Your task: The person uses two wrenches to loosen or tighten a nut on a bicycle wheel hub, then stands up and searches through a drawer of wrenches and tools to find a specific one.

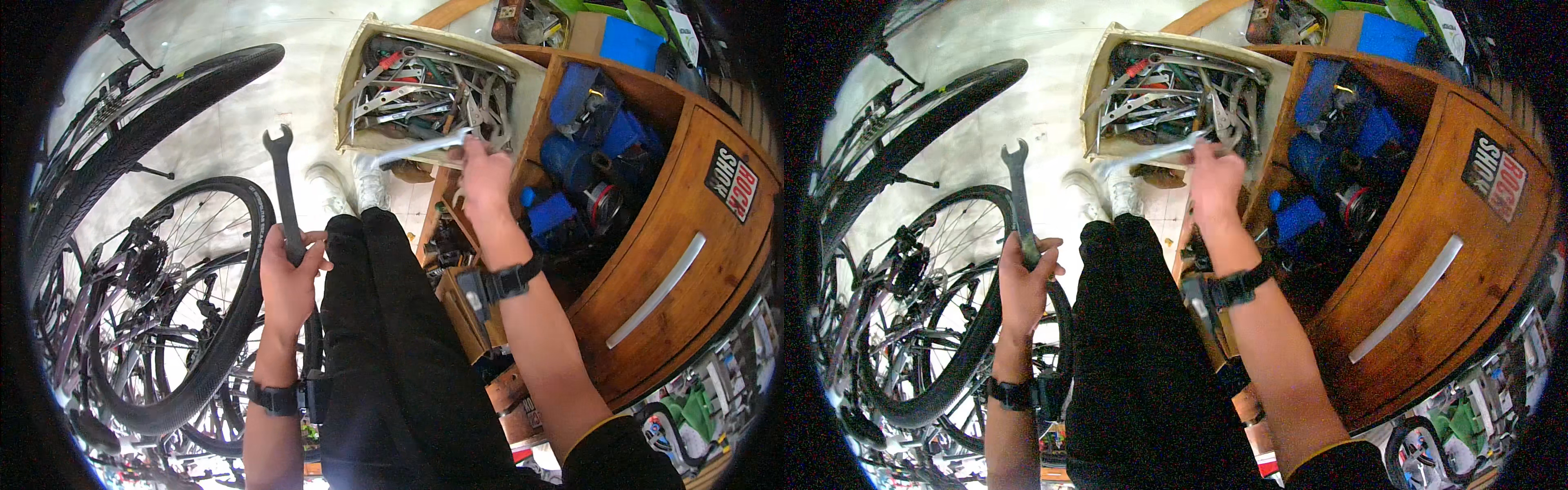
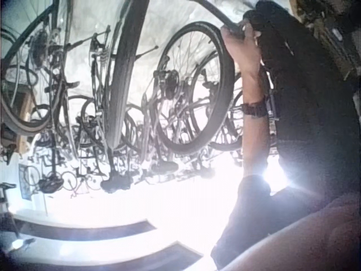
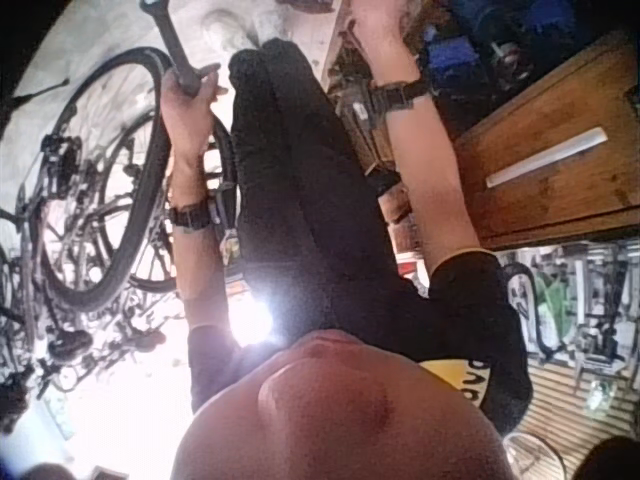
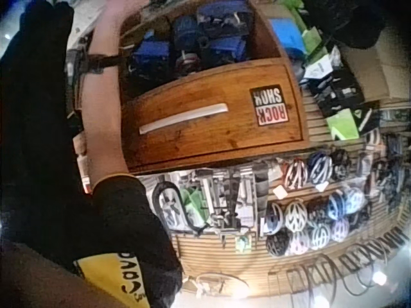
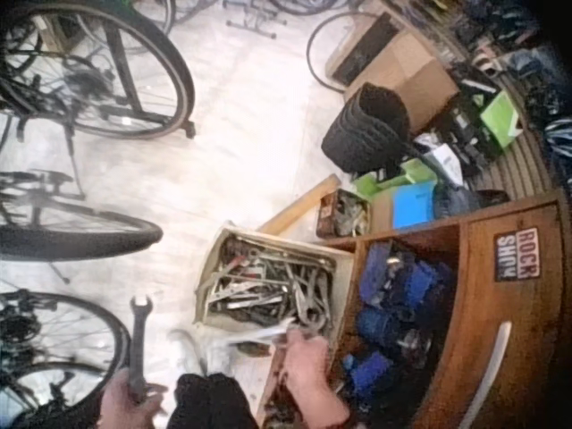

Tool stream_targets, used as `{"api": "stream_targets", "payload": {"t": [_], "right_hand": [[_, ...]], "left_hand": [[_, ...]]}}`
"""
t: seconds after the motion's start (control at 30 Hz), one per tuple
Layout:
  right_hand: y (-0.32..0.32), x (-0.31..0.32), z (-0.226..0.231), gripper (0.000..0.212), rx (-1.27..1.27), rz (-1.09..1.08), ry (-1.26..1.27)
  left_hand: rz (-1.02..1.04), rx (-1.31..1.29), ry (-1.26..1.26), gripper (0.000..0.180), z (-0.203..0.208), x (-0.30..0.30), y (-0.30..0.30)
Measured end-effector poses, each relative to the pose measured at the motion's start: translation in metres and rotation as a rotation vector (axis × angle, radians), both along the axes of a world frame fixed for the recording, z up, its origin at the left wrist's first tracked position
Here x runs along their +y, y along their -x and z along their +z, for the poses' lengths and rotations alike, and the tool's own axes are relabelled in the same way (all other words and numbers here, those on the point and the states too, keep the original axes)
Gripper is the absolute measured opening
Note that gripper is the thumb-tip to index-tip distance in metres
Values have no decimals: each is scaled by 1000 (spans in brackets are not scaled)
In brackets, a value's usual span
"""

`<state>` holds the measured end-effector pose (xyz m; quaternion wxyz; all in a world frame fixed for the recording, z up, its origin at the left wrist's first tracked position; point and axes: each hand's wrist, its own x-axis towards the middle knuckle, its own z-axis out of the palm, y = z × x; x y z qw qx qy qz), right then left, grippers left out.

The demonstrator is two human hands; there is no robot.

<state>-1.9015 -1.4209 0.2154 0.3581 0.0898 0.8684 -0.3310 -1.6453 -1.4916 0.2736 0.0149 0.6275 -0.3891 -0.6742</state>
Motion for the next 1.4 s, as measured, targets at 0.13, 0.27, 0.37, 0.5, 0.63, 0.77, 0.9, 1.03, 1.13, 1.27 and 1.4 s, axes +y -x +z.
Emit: {"api": "stream_targets", "payload": {"t": [0.13,0.27,0.37,0.5,0.63,0.77,0.9,1.03,1.13,1.27,1.4], "right_hand": [[19,26,-47,19,91,-155,42],[23,51,-91,17,44,-154,-147],[28,84,-135,19,30,-67,-141],[-3,69,-133,23,-116,6,-147],[3,62,-139,27,-98,39,-278],[2,42,-131,30,-34,304,-512],[31,46,-154,34,-21,1083,-703],[10,3,-124,28,95,779,-437],[15,-29,-124,29,311,1048,-317],[32,-64,-161,24,412,1331,-290],[51,-61,-199,21,354,1497,-273]], "left_hand": [[16,85,-65,16,-3,-2,-12],[-6,55,-84,15,-10,-4,-14],[-50,29,-52,17,-9,-10,-4],[-45,16,-69,16,-10,-10,-11],[-83,14,-78,16,-11,-11,-1],[-76,4,-84,17,-8,-11,-3],[-53,59,-99,18,-15,-8,6],[-53,-12,-73,17,-10,-7,2],[-107,-20,-91,17,-17,-11,4],[-51,17,-110,17,-32,-14,11],[-6,18,-134,17,-43,-18,19]]}}
